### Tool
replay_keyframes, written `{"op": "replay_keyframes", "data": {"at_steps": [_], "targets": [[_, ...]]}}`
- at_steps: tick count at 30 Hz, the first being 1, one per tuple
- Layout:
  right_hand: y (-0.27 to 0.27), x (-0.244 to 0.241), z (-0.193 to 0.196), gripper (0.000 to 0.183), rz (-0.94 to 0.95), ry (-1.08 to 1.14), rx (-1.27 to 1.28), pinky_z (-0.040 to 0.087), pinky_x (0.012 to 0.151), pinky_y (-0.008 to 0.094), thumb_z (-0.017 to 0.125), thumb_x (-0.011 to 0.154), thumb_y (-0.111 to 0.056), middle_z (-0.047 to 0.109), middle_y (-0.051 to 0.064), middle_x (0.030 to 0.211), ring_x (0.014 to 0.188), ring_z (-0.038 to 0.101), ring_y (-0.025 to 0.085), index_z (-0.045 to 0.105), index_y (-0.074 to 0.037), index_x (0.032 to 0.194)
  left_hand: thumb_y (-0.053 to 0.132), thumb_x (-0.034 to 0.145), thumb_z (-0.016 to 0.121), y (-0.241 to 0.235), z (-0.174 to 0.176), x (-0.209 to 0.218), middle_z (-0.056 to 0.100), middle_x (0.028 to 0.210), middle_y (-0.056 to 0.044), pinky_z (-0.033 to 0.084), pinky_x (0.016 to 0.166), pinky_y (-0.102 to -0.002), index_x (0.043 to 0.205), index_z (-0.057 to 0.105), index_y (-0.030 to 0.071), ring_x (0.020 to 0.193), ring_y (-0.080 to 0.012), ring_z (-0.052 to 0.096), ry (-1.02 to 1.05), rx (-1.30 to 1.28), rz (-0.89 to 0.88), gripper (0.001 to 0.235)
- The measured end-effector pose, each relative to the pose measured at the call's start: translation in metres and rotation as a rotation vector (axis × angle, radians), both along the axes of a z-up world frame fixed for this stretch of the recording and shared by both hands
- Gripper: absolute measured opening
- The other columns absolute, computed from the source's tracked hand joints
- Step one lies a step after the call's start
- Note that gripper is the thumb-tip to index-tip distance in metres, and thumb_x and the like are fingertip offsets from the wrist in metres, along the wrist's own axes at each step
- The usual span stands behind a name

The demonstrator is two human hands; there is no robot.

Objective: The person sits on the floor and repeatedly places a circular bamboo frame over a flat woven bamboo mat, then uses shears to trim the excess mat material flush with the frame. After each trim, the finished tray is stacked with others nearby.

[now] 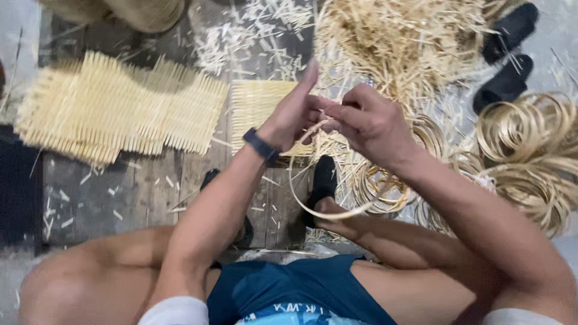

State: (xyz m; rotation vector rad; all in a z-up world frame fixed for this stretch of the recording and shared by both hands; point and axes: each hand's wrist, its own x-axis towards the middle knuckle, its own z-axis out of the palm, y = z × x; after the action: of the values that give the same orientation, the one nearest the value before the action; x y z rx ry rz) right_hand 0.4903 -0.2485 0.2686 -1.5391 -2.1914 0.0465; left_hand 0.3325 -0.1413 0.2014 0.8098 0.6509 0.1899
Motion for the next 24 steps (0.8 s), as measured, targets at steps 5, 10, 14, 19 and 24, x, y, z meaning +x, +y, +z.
{"op": "replay_keyframes", "data": {"at_steps": [5, 10, 14, 19, 24], "targets": [[0.011, -0.027, -0.025, 0.02, -0.083, -0.03, 0.075, 0.045, 0.053, 0.034, 0.081, 0.088, -0.011, 0.05, 0.002, 0.077, 0.069, 0.054, 0.017, 0.08, -0.01, 0.107, 0.091, 0.082, 0.031, -0.001, -0.012, -0.008, 0.04, 0.054, 0.006, 0.019, 0.037, -0.028, 0.06, 0.039, 0.02, 0.042, -0.0075, 0.033, 0.113, -0.012, 0.108, 0.075], [0.024, -0.04, -0.046, 0.021, -0.11, -0.009, 0.024, 0.046, 0.053, 0.035, 0.084, 0.09, -0.02, 0.052, 0.004, 0.074, 0.065, 0.054, 0.017, 0.082, -0.01, 0.108, 0.088, 0.084, 0.036, 0.0, -0.041, -0.019, 0.039, 0.051, 0.008, 0.02, 0.035, -0.027, 0.06, 0.042, 0.021, 0.04, -0.0068, 0.03, 0.072, -0.065, 0.238, 0.072], [0.041, -0.017, -0.053, 0.031, -0.38, 0.539, -0.278, 0.056, 0.055, 0.029, 0.075, 0.092, -0.033, 0.067, 0.001, 0.082, 0.069, 0.065, 0.012, 0.076, -0.009, 0.112, 0.071, 0.091, 0.053, 0.021, -0.074, -0.036, 0.044, 0.056, 0.008, 0.028, 0.038, -0.025, 0.084, 0.067, 0.014, 0.044, -0.0067, 0.035, -0.161, 0.052, 0.286, 0.059], [0.029, 0.01, -0.072, 0.042, -0.381, 1.753, -0.468, 0.066, 0.07, 0.039, 0.063, 0.101, -0.038, 0.066, 0.007, 0.076, 0.068, 0.066, 0.018, 0.07, 0.003, 0.11, 0.035, 0.107, 0.063, 0.045, -0.089, -0.06, 0.06, 0.081, -0.002, 0.044, 0.059, -0.027, 0.112, 0.067, 0.003, 0.064, -0.0124, 0.054, -0.603, -0.361, 0.748, 0.032], [0.024, 0.023, -0.105, 0.037, -0.333, 1.75, -0.537, 0.038, 0.046, 0.024, 0.069, 0.103, -0.036, 0.052, 0.0, 0.065, 0.055, 0.047, 0.01, 0.072, 0.0, 0.096, 0.025, 0.095, 0.069, 0.06, -0.071, -0.07, 0.062, 0.066, 0.001, 0.034, 0.042, -0.023, 0.088, 0.066, 0.006, 0.05, -0.0072, 0.048, -0.21, -0.206, 0.421, 0.02]]}}
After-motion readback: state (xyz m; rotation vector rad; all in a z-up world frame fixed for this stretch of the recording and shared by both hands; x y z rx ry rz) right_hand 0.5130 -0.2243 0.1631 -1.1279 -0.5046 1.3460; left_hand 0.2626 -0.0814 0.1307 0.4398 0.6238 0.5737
